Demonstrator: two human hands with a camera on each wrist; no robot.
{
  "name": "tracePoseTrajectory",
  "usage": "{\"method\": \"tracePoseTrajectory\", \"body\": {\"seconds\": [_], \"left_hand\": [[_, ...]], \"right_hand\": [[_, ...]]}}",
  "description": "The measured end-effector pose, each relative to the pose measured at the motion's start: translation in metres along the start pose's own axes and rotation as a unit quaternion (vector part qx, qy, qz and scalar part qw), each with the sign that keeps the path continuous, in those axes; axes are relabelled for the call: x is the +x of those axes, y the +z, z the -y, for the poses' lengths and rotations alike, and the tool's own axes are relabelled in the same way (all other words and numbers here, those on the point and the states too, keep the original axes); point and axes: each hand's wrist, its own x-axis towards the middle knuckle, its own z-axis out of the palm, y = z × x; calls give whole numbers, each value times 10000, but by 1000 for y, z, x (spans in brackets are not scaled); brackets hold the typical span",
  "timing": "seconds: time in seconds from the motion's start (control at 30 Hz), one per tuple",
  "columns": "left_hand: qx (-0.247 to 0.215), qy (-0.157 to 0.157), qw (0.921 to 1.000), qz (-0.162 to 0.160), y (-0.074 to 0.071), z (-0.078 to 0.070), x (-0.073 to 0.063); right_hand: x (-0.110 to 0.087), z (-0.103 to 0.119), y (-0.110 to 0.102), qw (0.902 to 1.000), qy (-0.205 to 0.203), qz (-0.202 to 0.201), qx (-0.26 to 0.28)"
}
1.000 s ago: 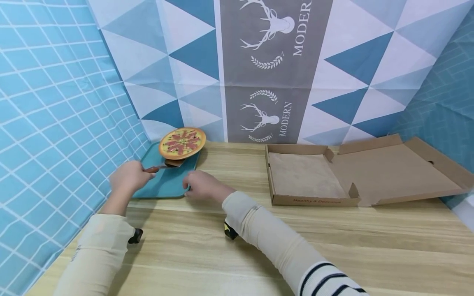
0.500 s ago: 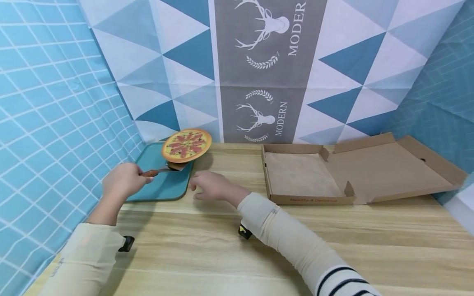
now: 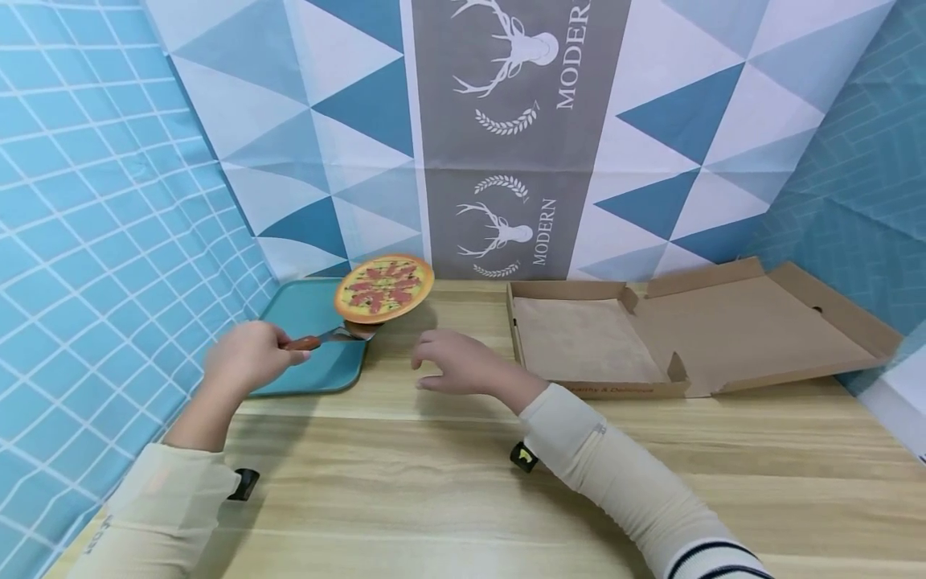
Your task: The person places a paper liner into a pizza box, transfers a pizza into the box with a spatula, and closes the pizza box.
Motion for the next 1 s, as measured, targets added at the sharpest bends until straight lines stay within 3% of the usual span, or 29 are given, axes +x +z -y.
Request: {"method": "tracePoseTrajectory", "body": {"seconds": [0.33, 0.73, 1.0], "left_hand": [[-42, 287, 9995, -81, 2, -21, -5], [76, 675, 9977, 71, 7, -41, 2], [52, 848, 9964, 75, 10, -64, 8]], "right_hand": [[-46, -25, -21, 9977, 202, -649, 40], [-87, -49, -34, 9928, 887, -804, 81], [-112, -64, -37, 9906, 996, -905, 234]]}}
